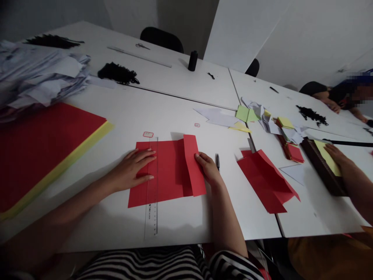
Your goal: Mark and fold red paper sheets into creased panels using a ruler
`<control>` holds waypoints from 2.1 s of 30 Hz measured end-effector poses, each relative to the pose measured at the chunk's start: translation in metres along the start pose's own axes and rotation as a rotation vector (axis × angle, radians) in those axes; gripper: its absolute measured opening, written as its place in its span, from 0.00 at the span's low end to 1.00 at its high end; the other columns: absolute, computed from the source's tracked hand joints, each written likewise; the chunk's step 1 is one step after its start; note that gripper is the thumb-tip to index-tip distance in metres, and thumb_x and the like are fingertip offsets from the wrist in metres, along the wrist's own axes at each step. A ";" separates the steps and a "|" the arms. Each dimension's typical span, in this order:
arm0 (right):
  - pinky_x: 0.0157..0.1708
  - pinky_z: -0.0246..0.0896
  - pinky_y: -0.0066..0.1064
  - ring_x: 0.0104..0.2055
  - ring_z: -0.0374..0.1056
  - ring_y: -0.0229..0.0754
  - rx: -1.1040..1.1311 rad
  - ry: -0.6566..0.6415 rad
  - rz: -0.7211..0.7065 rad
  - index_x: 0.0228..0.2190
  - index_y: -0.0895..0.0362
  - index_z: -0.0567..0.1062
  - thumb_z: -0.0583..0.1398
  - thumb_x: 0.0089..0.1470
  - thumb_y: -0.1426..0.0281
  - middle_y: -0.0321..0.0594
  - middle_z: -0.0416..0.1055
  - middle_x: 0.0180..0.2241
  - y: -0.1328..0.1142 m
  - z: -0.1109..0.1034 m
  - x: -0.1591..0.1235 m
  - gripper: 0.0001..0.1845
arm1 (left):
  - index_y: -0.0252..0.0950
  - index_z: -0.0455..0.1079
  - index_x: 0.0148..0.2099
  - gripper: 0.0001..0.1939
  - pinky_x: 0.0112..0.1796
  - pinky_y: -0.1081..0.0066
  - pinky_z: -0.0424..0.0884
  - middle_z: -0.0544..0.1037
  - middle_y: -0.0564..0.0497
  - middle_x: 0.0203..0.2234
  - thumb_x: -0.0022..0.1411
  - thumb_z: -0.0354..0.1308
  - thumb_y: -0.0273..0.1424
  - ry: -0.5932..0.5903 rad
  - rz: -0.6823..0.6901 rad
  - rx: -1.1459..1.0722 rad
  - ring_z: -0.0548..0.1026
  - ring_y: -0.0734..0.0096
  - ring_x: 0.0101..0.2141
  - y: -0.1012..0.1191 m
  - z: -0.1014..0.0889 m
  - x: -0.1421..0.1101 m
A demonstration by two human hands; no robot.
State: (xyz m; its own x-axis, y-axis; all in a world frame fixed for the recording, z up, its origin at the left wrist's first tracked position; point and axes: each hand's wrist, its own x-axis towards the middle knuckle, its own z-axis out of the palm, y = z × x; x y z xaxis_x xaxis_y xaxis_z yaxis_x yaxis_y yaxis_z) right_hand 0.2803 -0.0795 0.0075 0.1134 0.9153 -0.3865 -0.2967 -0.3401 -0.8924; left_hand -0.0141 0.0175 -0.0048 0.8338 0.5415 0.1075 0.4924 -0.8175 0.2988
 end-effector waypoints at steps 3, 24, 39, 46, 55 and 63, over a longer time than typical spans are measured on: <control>0.36 0.66 0.34 0.36 0.71 0.44 0.009 -0.002 0.003 0.35 0.51 0.75 0.66 0.49 0.53 0.35 0.76 0.35 0.000 0.000 0.000 0.17 | 0.40 0.60 0.61 0.28 0.62 0.53 0.47 0.61 0.46 0.62 0.64 0.52 0.48 0.008 0.005 -0.009 0.55 0.56 0.63 0.000 0.001 0.000; 0.38 0.65 0.39 0.34 0.70 0.43 -0.013 0.002 -0.019 0.36 0.51 0.75 0.64 0.50 0.54 0.33 0.75 0.33 0.003 -0.007 0.005 0.16 | 0.38 0.58 0.63 0.32 0.62 0.53 0.46 0.58 0.45 0.64 0.63 0.52 0.50 -0.047 -0.003 0.010 0.54 0.57 0.64 0.000 -0.002 0.002; 0.37 0.66 0.36 0.36 0.71 0.45 -0.049 0.022 -0.012 0.37 0.50 0.75 0.65 0.48 0.51 0.35 0.76 0.35 0.000 -0.005 0.001 0.19 | 0.39 0.57 0.64 0.33 0.63 0.55 0.44 0.57 0.47 0.65 0.63 0.50 0.52 -0.070 0.003 -0.019 0.52 0.58 0.64 -0.002 -0.002 0.002; 0.36 0.66 0.35 0.36 0.71 0.44 -0.024 0.006 -0.023 0.36 0.50 0.75 0.65 0.49 0.52 0.35 0.75 0.35 0.000 -0.005 0.001 0.17 | 0.40 0.58 0.63 0.33 0.63 0.56 0.45 0.57 0.47 0.64 0.63 0.51 0.51 -0.072 -0.003 -0.025 0.52 0.57 0.64 -0.001 -0.003 0.003; 0.37 0.67 0.38 0.37 0.70 0.46 -0.029 0.026 0.006 0.36 0.50 0.75 0.66 0.46 0.52 0.34 0.75 0.32 -0.002 -0.004 0.001 0.19 | 0.40 0.58 0.64 0.33 0.62 0.55 0.45 0.58 0.46 0.64 0.62 0.53 0.51 -0.056 0.000 -0.047 0.53 0.56 0.64 -0.001 -0.003 0.002; 0.35 0.66 0.36 0.35 0.71 0.46 -0.002 0.016 0.003 0.33 0.52 0.75 0.67 0.46 0.51 0.36 0.75 0.33 -0.002 -0.001 0.000 0.19 | 0.38 0.58 0.63 0.33 0.63 0.55 0.45 0.58 0.45 0.64 0.62 0.53 0.50 -0.073 -0.006 -0.013 0.53 0.57 0.64 -0.002 -0.004 0.001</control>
State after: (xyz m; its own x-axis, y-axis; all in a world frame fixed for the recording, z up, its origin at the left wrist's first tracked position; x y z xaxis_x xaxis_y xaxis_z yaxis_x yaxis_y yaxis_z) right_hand 0.2815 -0.0788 0.0090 0.1272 0.9106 -0.3932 -0.2950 -0.3437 -0.8915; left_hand -0.0152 0.0201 -0.0016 0.8472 0.5301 0.0362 0.4943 -0.8114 0.3119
